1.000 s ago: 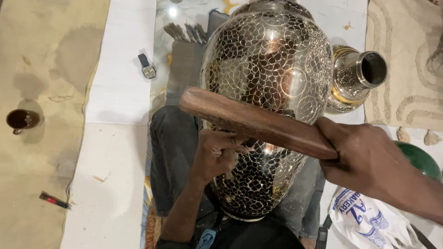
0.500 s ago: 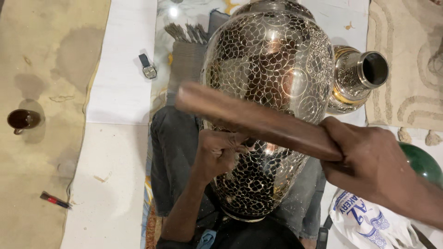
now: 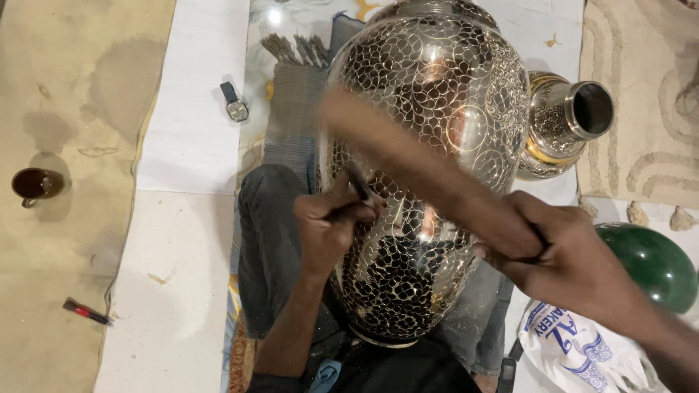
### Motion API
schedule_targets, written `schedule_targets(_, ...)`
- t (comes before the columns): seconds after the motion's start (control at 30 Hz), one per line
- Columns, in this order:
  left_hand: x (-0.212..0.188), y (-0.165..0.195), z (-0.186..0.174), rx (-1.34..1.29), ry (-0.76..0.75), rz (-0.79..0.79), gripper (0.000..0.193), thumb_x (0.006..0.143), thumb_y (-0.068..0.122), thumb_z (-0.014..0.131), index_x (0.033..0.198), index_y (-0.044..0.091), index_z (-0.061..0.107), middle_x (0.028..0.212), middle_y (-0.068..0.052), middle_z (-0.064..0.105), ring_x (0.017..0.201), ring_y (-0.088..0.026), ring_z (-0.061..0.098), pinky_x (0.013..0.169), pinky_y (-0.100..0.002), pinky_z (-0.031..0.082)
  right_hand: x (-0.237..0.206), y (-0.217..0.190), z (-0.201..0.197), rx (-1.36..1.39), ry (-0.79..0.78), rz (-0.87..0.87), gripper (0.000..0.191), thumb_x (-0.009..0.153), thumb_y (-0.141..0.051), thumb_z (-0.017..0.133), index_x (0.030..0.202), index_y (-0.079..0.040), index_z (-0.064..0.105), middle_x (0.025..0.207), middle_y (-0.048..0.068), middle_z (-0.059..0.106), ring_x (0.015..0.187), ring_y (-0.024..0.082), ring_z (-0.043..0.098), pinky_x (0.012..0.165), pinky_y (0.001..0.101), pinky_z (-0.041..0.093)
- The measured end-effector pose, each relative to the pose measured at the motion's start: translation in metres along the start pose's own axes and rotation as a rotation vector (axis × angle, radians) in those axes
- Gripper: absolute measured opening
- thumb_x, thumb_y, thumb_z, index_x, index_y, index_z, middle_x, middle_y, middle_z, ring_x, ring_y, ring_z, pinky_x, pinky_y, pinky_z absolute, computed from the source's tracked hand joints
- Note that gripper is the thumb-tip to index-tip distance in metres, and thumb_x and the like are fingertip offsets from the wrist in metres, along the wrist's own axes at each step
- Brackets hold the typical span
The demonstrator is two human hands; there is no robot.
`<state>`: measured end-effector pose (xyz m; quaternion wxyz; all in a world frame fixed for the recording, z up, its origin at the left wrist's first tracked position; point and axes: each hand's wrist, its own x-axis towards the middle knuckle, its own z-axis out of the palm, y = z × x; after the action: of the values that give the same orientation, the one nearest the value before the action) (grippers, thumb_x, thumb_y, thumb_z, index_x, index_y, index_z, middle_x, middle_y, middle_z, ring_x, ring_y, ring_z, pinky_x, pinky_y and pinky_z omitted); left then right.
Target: The person sits on the floor with a large engraved brass vase held between their legs and decorates its surface by hand. They hold a small punch against the metal with one hand and repeatedly strike it with a wooden mallet held in the other hand, working on the patterned design.
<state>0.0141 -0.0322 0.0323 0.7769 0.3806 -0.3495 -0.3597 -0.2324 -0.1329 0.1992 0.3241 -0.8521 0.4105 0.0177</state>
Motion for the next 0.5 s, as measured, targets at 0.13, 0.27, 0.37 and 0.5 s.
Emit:
schedule_targets(0.13, 0.000, 0.006, -0.007, -0.245, 0.013, -0.090, 0.038, 0.087, -0.011, 0.069, 0.120, 0.007, 0.070, 0.100, -0.015, 0.076, 0.082, -0.022, 0.077, 0.077, -0.036, 0.070, -0.022, 0.027, 0.052, 0.409, 0.293, 0.090, 0.025, 0.083, -0.016, 0.082, 0.094, -0.001, 0.065, 0.063, 0.008, 0.065, 0.044, 0.013, 0.056, 0.042, 0.0311, 0.046)
schedule_targets(0.27, -0.006, 0.003, -0.001, -0.239, -0.062, -0.072, 0.034, 0.094, -0.011, 0.070, 0.124, 0.004, 0.072, 0.104, -0.016, 0.077, 0.086, -0.024, 0.079, 0.078, -0.039, 0.071, -0.071, 0.034, 0.102, 0.719, 0.374, 0.449, 0.033, 0.075, -0.018, 0.082, 0.097, 0.001, 0.066, 0.056, 0.011, 0.062, 0.041, 0.016, 0.058, 0.034, 0.0311, 0.044)
schedule_targets(0.37, -0.011, -0.001, 0.000, -0.175, 0.003, -0.131, 0.043, 0.094, -0.011, 0.071, 0.134, 0.003, 0.067, 0.102, -0.016, 0.079, 0.084, -0.024, 0.079, 0.077, -0.039, 0.071, -0.096, 0.037, 0.145, 0.840, 0.502, 0.358, 0.039, 0.075, -0.020, 0.082, 0.104, -0.001, 0.064, 0.062, 0.008, 0.066, 0.046, 0.015, 0.065, 0.037, 0.0295, 0.051)
schedule_targets(0.5, -0.015, -0.001, -0.018, -0.176, 0.119, -0.132, 0.049, 0.089, -0.008, 0.070, 0.137, 0.001, 0.060, 0.111, -0.017, 0.076, 0.093, -0.025, 0.079, 0.081, -0.039, 0.072, -0.118, 0.046, 0.200, 0.760, 0.532, 0.256, 0.038, 0.076, -0.017, 0.085, 0.102, 0.003, 0.067, 0.071, 0.009, 0.072, 0.056, 0.015, 0.069, 0.049, 0.0283, 0.056)
